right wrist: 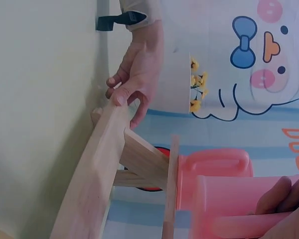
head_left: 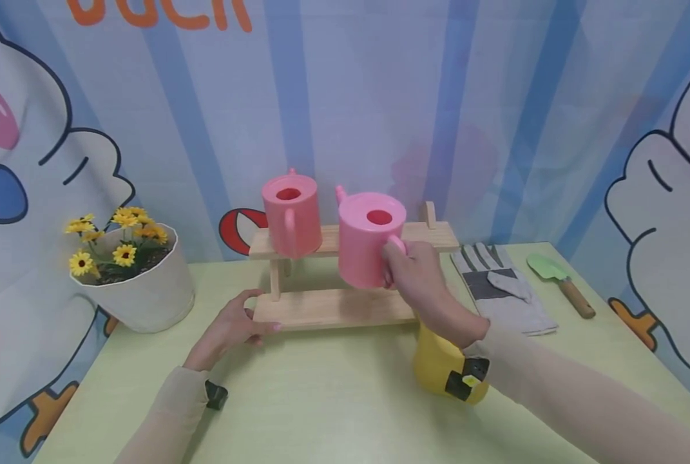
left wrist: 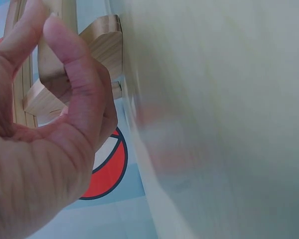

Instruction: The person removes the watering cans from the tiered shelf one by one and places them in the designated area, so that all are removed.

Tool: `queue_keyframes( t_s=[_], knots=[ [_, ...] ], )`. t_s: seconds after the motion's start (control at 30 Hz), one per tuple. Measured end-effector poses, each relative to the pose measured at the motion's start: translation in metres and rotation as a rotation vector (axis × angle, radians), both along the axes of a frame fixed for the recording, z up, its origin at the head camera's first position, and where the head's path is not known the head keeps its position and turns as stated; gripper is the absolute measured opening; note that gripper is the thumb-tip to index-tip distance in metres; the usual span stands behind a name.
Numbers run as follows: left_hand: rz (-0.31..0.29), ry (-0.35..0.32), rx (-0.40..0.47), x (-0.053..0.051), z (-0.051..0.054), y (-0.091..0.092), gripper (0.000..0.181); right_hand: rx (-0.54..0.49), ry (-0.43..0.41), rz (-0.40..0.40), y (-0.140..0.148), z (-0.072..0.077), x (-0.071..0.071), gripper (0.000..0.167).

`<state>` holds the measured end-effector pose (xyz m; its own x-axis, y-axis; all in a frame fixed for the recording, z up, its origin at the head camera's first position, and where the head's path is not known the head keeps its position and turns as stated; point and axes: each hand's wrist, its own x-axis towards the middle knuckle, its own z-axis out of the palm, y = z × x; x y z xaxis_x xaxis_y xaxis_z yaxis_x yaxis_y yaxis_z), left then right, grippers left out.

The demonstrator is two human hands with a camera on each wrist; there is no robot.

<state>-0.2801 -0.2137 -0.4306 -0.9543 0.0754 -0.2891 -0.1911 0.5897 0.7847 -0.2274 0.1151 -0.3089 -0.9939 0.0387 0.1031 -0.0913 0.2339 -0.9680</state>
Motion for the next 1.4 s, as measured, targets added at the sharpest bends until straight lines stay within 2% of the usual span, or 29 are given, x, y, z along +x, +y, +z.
queue_keyframes(
  t_s=[0.13,0.3,0.63,0.8,1.07,1.3,1.4],
  knots=[
    [0.001,0.001,-0.006,0.0,-0.001,0.0,0.102,0.015,-0.01,0.01,0.0,-0.005,0.011,0.036],
    [-0.001,0.006,-0.004,-0.001,-0.002,0.0,0.101,0.034,-0.064,0.003,0.0,-0.014,0.023,0.035],
    [-0.007,0.008,-0.023,-0.002,-0.002,0.001,0.103,0.033,-0.078,0.041,0.005,-0.043,0.049,0.034],
    [-0.009,0.007,-0.025,-0.001,-0.001,0.0,0.103,0.025,-0.133,0.027,0.006,-0.058,0.062,0.033],
    [-0.035,0.031,0.014,0.001,-0.001,-0.002,0.101,0.065,-0.128,0.036,0.009,-0.083,0.069,0.036],
    [-0.045,0.035,0.022,0.001,-0.002,-0.002,0.102,0.05,-0.205,-0.005,0.008,-0.104,0.074,0.034],
    [-0.046,0.037,0.025,0.0,-0.003,-0.003,0.102,0.049,-0.193,-0.007,0.008,-0.113,0.075,0.035]
  ],
)
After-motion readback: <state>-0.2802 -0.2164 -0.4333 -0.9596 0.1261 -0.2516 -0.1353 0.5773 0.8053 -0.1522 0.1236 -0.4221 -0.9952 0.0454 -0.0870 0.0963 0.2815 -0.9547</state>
